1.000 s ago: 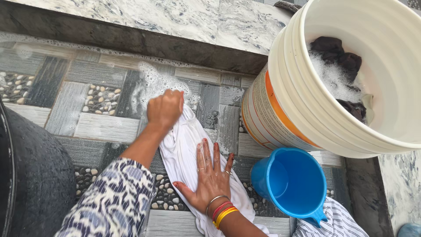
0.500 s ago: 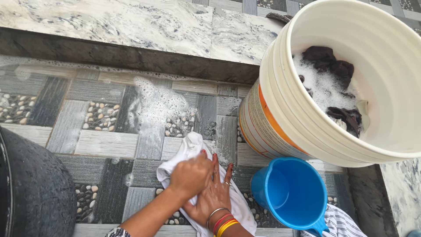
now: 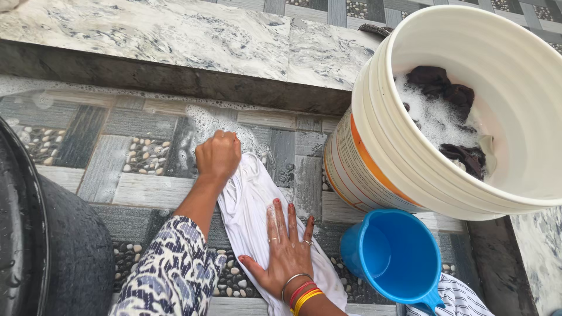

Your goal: The person washes laundry by hand on a tiled floor, applying detergent from a container, scrubbing a white garment and a striped garment individually with soapy water, and rinsing them using water from a blue cup.

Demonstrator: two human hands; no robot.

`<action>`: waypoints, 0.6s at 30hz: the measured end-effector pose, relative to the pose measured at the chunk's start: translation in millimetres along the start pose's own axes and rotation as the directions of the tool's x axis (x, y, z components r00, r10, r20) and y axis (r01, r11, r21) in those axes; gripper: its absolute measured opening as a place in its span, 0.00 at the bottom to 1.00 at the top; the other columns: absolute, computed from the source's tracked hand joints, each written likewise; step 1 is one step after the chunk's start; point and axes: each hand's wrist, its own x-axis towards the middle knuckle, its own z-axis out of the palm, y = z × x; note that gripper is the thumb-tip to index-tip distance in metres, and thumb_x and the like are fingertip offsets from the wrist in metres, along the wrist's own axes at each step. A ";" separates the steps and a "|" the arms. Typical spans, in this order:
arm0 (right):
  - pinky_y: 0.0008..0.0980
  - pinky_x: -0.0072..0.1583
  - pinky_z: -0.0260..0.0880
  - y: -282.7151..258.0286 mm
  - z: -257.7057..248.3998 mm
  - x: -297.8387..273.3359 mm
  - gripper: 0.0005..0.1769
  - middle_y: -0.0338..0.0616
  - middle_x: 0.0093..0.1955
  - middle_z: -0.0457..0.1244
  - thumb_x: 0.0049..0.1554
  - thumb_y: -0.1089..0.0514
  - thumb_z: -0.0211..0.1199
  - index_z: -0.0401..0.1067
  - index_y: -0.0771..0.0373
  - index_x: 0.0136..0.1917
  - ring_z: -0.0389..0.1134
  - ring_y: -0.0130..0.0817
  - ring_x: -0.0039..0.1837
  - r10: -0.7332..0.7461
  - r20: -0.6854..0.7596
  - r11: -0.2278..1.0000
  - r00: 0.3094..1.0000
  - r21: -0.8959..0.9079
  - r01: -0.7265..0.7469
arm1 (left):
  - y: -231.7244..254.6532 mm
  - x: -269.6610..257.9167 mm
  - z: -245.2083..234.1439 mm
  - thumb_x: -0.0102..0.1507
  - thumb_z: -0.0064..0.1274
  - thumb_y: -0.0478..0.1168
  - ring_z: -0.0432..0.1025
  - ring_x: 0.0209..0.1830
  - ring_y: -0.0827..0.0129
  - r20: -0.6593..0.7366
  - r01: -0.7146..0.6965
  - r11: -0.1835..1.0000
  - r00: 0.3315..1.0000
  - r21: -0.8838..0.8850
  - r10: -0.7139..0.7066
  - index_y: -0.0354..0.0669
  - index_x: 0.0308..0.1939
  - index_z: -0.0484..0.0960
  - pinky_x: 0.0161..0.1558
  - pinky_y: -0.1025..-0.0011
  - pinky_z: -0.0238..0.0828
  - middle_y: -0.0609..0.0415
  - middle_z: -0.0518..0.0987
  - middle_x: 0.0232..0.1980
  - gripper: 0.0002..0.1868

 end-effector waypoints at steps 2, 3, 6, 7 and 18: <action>0.66 0.73 0.16 -0.2 -1.0 3.2 0.59 0.54 0.84 0.32 0.54 0.22 0.45 0.40 0.71 0.78 0.26 0.54 0.83 -0.004 -0.017 1.000 1.000 -0.004 0.004 | 1.0 -1.8 -4.0 0.73 0.46 0.49 0.76 0.50 0.57 -0.027 0.029 0.999 0.999 0.020 -0.029 0.43 0.50 0.83 0.52 0.56 0.71 0.47 0.80 0.54 0.16; 0.66 0.73 0.16 0.1 -1.9 1.5 0.57 0.54 0.84 0.31 0.56 0.24 0.45 0.40 0.71 0.79 0.26 0.54 0.83 0.000 -0.005 1.000 1.000 -0.006 0.000 | 3.8 -7.5 -5.3 0.75 0.45 0.51 0.74 0.57 0.56 -0.038 0.045 0.999 0.998 0.028 -0.044 0.44 0.52 0.83 0.60 0.53 0.67 0.48 0.79 0.58 0.17; 0.64 0.74 0.18 2.2 1.7 -0.2 0.51 0.52 0.85 0.32 0.59 0.31 0.46 0.39 0.66 0.80 0.27 0.52 0.83 0.011 0.021 0.999 1.000 -0.035 -0.010 | 14.2 -46.7 -13.7 0.72 0.44 0.49 0.61 0.72 0.59 0.026 0.278 0.936 0.960 -0.218 -0.279 0.60 0.48 0.86 0.72 0.40 0.42 0.58 0.72 0.70 0.13; 0.63 0.74 0.18 1.5 3.7 -3.5 0.49 0.52 0.85 0.32 0.59 0.33 0.47 0.39 0.64 0.81 0.28 0.51 0.83 0.014 0.032 0.999 0.999 -0.047 -0.012 | 25.5 -67.8 -15.9 0.68 0.48 0.53 0.58 0.74 0.49 -0.014 0.160 0.968 0.986 -0.194 -0.166 0.61 0.48 0.87 0.70 0.34 0.41 0.55 0.70 0.71 0.13; 0.43 0.68 0.67 19.5 56.8 33.0 0.24 0.52 0.58 0.69 0.49 0.66 0.47 0.72 0.66 0.58 0.70 0.44 0.62 0.513 0.406 -0.506 0.756 0.855 -0.116 | 94.3 -131.1 -87.9 0.72 0.46 0.60 0.76 0.41 0.59 0.413 0.528 0.041 0.709 -0.848 -0.572 0.30 0.46 0.85 0.44 0.65 0.68 0.44 0.83 0.40 0.32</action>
